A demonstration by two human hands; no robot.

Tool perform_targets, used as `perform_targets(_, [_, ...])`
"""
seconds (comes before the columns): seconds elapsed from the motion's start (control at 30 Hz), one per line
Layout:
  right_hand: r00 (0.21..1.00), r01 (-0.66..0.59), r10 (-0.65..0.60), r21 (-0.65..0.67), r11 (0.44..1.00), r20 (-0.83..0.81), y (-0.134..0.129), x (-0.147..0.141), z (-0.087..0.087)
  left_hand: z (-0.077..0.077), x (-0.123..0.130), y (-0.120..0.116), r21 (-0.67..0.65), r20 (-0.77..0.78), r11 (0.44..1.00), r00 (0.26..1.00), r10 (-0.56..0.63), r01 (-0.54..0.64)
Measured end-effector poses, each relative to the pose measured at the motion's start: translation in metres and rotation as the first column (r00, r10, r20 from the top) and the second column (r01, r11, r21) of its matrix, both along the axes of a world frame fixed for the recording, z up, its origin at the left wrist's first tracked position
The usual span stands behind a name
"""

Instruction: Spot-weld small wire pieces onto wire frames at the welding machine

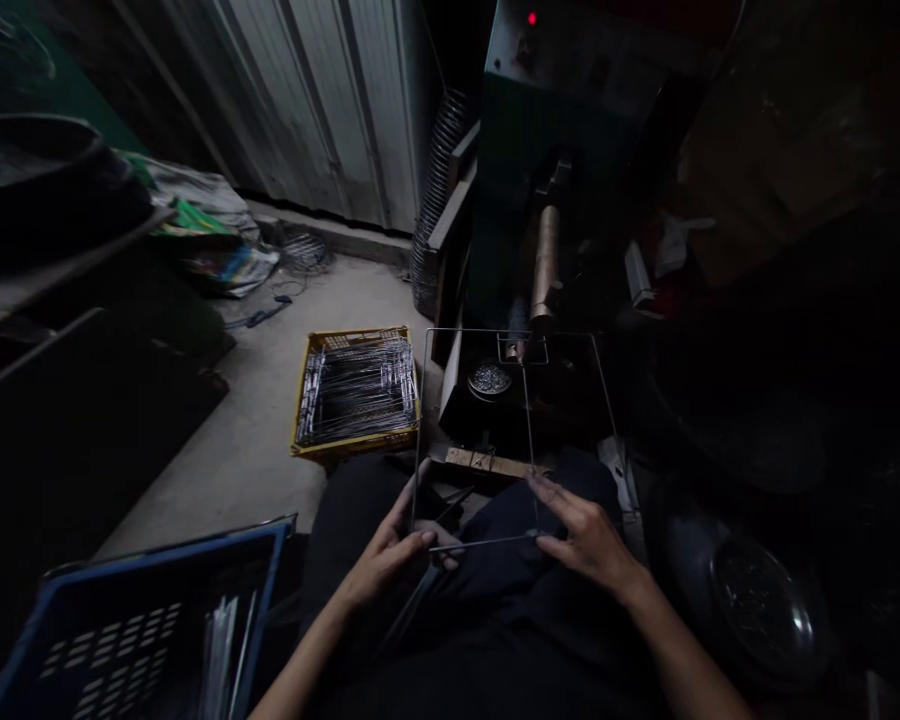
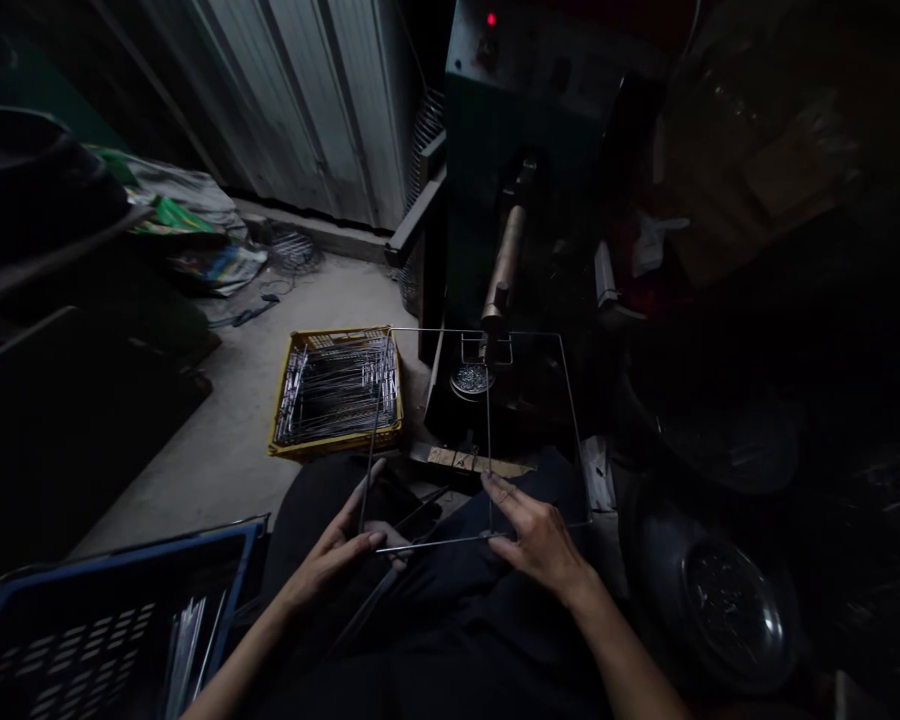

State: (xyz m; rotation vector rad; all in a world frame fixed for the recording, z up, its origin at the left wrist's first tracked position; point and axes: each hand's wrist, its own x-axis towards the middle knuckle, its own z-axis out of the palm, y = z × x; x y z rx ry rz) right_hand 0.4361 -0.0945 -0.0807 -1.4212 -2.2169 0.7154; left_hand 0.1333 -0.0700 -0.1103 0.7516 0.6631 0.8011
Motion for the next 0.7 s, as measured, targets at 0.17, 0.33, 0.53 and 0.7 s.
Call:
perform_targets(0.17, [1.0, 0.027, -0.027, -0.033, 0.999, 0.008, -0.002, -0.002, 0.001, 0.0, 0.001, -0.001, 0.031, -0.027, 0.999, 1.0, -0.014, 0.015])
perform_targets(0.33, [1.0, 0.027, -0.027, 0.001, 1.0, 0.002, 0.006, -0.003, -0.002, 0.005, 0.001, 0.007, 0.016, 0.007, 1.0, 1.0, -0.013, 0.013])
perform_targets(0.53, [0.976, 0.137, -0.158, 0.147, 0.98, 0.147, 0.081, 0.006, 0.015, 0.007, 0.005, 0.1, 0.115, 0.044, 0.991, 0.997, -0.067, 0.062])
perform_targets(0.7, [0.956, 0.255, -0.276, 0.188, 0.948, 0.095, 0.152, 0.028, 0.03, 0.012, 0.014, 0.182, 0.219, 0.111, 0.976, 0.994, -0.016, -0.009])
